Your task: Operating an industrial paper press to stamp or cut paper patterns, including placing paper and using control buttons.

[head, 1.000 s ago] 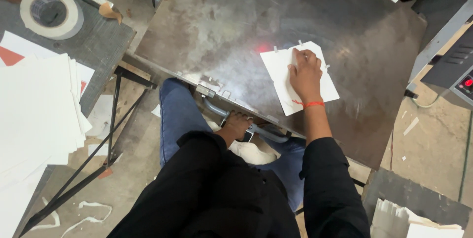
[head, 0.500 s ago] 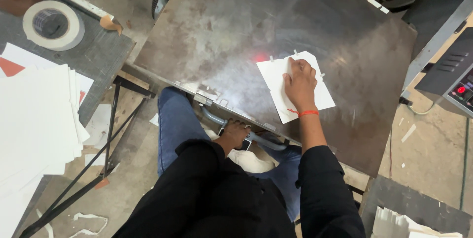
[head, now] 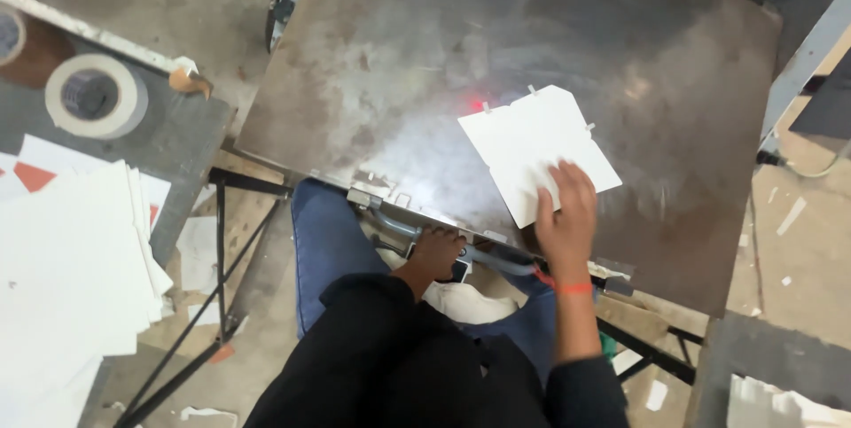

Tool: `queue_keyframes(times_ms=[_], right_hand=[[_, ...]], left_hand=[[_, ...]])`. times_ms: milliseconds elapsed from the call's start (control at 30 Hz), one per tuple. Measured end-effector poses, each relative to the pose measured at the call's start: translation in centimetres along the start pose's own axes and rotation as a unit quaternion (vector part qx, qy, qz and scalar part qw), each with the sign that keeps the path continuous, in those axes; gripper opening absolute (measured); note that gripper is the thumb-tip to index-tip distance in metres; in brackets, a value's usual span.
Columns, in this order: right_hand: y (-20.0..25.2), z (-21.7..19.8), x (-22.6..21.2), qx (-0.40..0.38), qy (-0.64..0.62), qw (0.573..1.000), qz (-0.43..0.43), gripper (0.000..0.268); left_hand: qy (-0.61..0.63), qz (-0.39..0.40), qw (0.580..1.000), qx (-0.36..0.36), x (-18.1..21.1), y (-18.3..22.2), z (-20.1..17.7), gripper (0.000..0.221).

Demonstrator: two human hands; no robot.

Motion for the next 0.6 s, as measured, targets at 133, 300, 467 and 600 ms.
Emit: queue_keyframes(times_ms=[133, 300, 467, 600], right_hand=[[4.5, -3.2, 2.5, 0.045, 0.034, 0.997, 0.056, 0.031], [5.2, -4.8, 4.4, 0.073, 0.043, 0.992, 0.098, 0.037], [4.6, -4.8, 4.4, 0.054, 0.05, 0.992, 0.104, 0.052], [4.9, -4.9, 5.2, 0.05, 0.038, 0.991, 0.122, 0.053]], left_hand=[[0.002, 0.006, 0.999, 0.039, 0.0, -0.5, 0.6, 0.062], [-0.037, 0.009, 0.999, -0.011, 0.3, -1.0, 0.4, 0.072], [0.013, -0.001, 1.0, -0.024, 0.6, -0.9, 0.0, 0.055], [-0.033, -0.023, 0.992, -0.118, 1.3, -0.4, -1.1, 0.062]])
Point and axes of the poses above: each hand's wrist, its own y-axis away from the middle knuckle, its own z-axis out of the palm, x = y × z, the point moved 8 cm from there along -y, towards the middle knuckle, and after that the axes turned 2 degrees about -y, right-handed, at the moved point
